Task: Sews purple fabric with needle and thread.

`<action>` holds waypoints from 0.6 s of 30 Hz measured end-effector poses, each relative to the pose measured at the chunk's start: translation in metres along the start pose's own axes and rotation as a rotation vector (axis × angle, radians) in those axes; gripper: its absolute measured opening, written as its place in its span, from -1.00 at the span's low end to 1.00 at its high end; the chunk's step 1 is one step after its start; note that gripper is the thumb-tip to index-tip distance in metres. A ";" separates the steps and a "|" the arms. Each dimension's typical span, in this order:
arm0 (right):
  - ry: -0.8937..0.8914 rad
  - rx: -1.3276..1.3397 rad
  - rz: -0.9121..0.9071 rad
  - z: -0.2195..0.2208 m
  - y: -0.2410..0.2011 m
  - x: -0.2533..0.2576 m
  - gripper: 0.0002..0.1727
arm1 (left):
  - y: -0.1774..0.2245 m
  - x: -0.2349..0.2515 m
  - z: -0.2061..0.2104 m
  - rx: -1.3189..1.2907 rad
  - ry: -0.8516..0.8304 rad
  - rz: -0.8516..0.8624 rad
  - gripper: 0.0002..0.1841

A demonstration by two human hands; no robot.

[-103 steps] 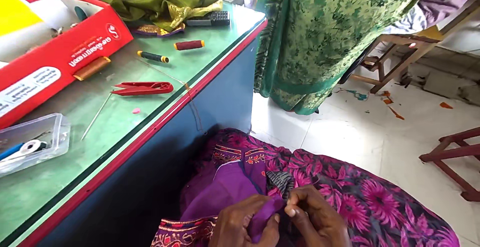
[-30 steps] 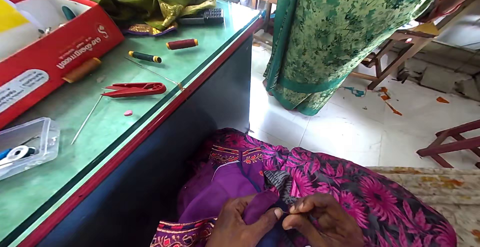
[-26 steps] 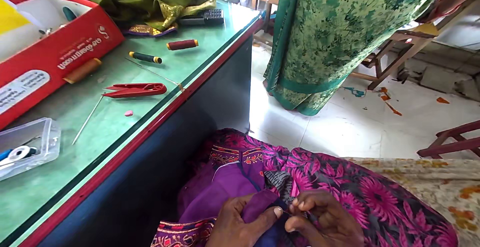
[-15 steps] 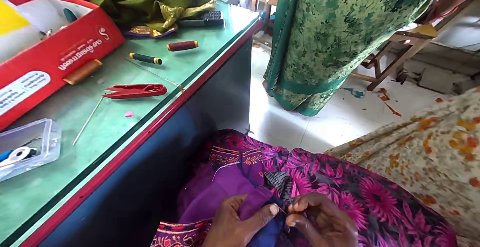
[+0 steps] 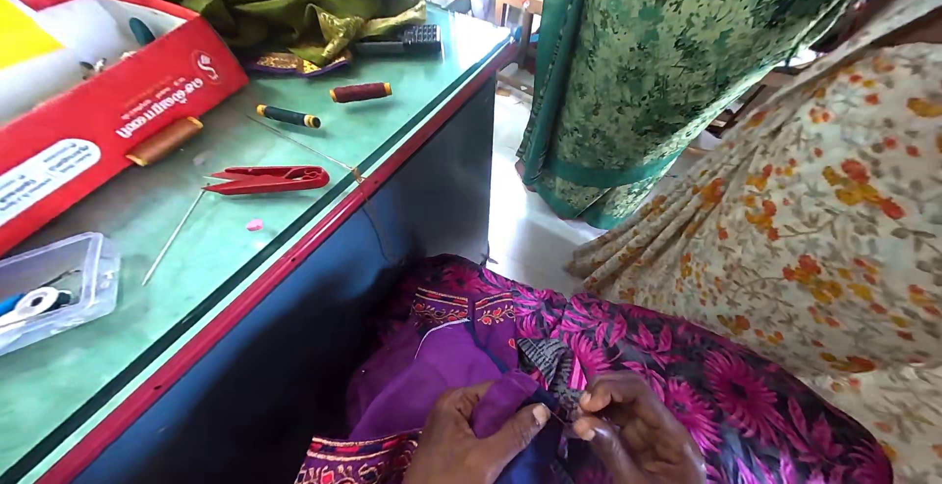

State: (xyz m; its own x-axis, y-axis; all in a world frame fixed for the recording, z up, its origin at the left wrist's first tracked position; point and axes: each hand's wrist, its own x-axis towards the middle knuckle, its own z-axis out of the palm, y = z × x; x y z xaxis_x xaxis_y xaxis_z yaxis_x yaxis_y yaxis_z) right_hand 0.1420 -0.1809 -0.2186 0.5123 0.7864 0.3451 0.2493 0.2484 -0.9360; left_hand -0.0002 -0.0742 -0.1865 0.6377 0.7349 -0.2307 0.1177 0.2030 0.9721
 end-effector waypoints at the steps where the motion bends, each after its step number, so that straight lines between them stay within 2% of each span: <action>1: -0.006 -0.033 0.003 0.000 -0.002 0.000 -0.85 | 0.000 0.000 0.000 0.008 -0.001 0.010 -0.92; 4: -0.016 -0.147 0.004 0.006 -0.010 0.000 -0.79 | -0.002 0.000 0.002 0.073 0.002 0.082 -0.98; 8: -0.009 -0.268 -0.028 0.012 -0.013 0.003 -0.78 | -0.004 0.000 0.001 0.195 -0.002 0.232 -0.88; 18: 0.019 -0.372 -0.036 0.014 -0.016 0.003 -0.77 | -0.002 -0.004 -0.002 0.332 -0.009 0.355 -0.78</action>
State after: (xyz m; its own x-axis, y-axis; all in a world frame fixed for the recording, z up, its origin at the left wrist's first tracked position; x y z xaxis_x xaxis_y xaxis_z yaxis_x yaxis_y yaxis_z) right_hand 0.1284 -0.1745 -0.2032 0.5120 0.7695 0.3818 0.5475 0.0501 -0.8353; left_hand -0.0043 -0.0764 -0.1881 0.6891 0.7153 0.1161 0.1274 -0.2774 0.9523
